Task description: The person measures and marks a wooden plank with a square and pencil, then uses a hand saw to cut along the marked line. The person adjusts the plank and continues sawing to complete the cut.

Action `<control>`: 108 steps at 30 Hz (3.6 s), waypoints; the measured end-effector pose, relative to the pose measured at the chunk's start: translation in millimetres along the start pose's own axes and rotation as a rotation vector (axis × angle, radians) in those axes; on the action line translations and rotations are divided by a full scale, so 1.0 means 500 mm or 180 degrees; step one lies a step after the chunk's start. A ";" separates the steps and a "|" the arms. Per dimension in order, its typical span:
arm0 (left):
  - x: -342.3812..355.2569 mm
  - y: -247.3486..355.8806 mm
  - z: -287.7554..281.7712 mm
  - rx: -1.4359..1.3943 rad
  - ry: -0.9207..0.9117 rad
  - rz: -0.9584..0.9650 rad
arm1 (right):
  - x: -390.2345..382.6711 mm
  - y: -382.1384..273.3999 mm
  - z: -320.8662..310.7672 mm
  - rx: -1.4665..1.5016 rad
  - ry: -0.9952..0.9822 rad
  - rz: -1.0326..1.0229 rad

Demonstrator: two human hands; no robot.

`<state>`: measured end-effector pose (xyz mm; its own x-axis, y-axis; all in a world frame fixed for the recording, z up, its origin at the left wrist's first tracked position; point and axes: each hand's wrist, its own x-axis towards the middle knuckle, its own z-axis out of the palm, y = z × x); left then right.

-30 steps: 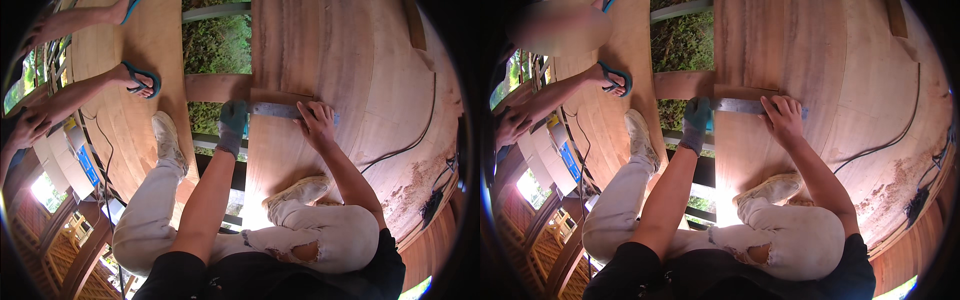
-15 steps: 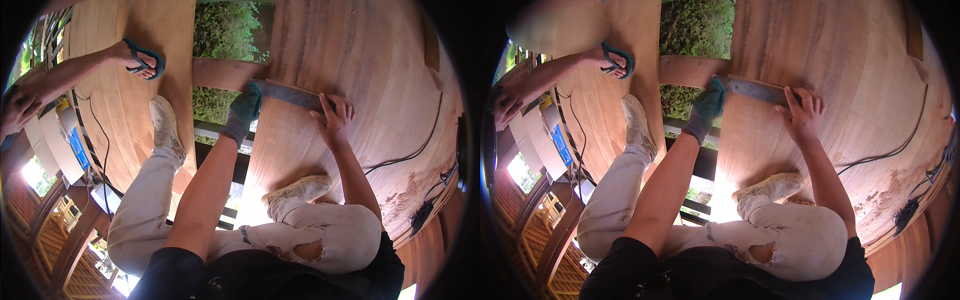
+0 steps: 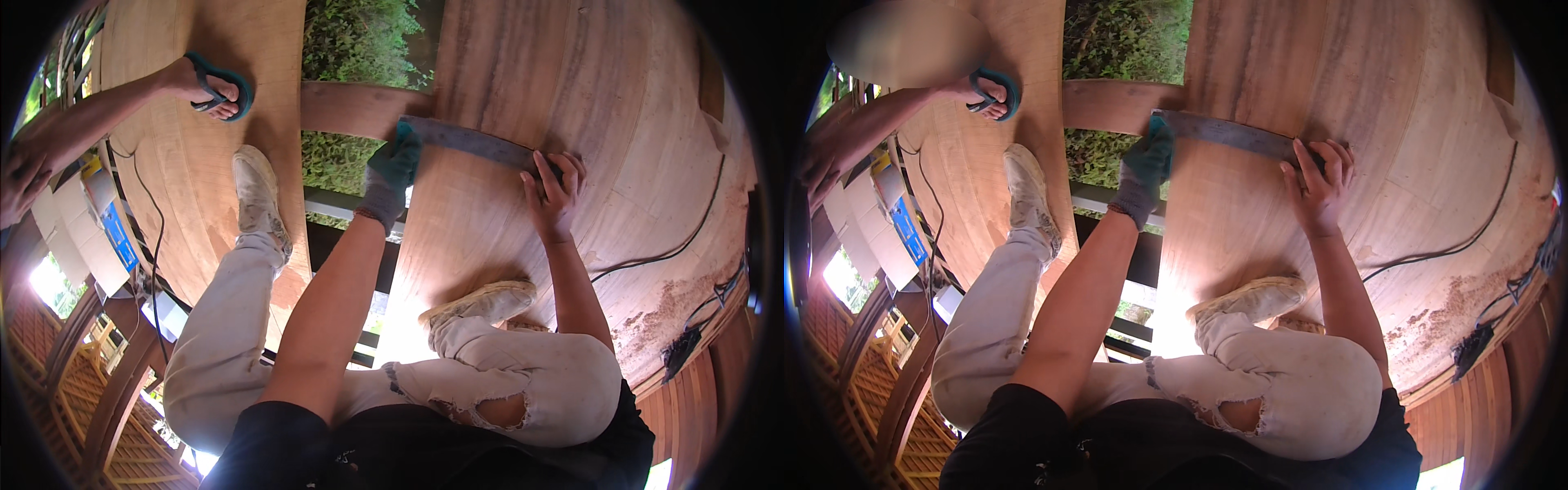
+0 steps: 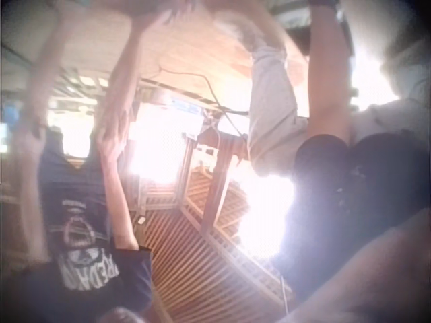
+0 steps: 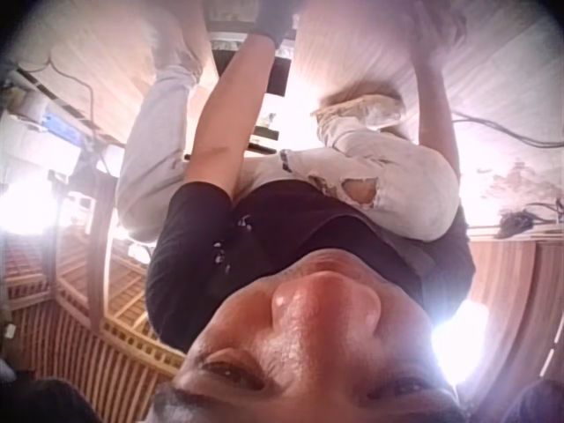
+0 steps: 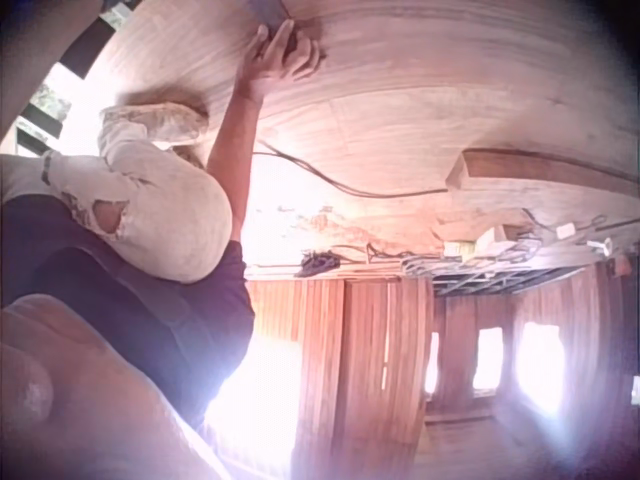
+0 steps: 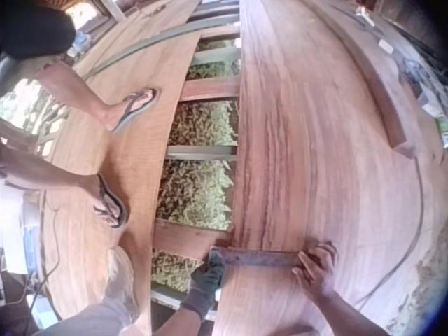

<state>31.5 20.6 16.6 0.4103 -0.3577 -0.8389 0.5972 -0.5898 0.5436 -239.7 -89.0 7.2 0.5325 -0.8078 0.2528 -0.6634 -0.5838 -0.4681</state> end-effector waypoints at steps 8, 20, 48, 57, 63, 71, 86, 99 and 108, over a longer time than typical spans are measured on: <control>0.001 -0.001 -0.013 0.0047 -0.0200 0.0001 | 0.007 -0.005 -0.002 0.0086 0.0045 0.0063; 0.008 -0.013 -0.026 -0.0146 -0.0197 -0.0013 | 0.007 -0.006 -0.004 0.0141 0.0042 0.0113; 0.006 -0.018 -0.026 -0.0033 -0.0154 0.0392 | 0.005 -0.005 -0.003 0.0262 0.0104 0.0292; -0.002 -0.013 -0.004 0.0102 0.0114 0.0309 | 0.006 -0.010 -0.003 0.0116 0.0051 0.0229; 0.001 -0.018 -0.009 0.0218 0.0162 0.0321 | -0.001 -0.010 -0.002 0.0086 0.0008 0.0067; -0.008 -0.007 0.000 0.0509 0.0146 0.0211 | -0.013 -0.021 0.003 -0.0007 0.0044 0.0231; -0.094 0.017 0.062 0.4169 0.1350 0.3189 | -0.009 -0.022 -0.013 0.0035 -0.0014 0.0581; -0.166 -0.033 0.163 0.5374 -0.0667 0.2421 | 0.088 -0.092 -0.021 0.0754 -0.0454 -0.0130; -0.099 -0.002 0.069 0.4438 0.0261 0.3273 | 0.042 -0.037 0.007 0.0730 -0.0482 -0.0377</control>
<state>-13.1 13.8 56.7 0.2674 -0.9491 -0.1661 -0.8866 -0.3099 0.3433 -214.3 -94.6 18.1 0.6829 -0.7037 0.1960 -0.4649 -0.6257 -0.6264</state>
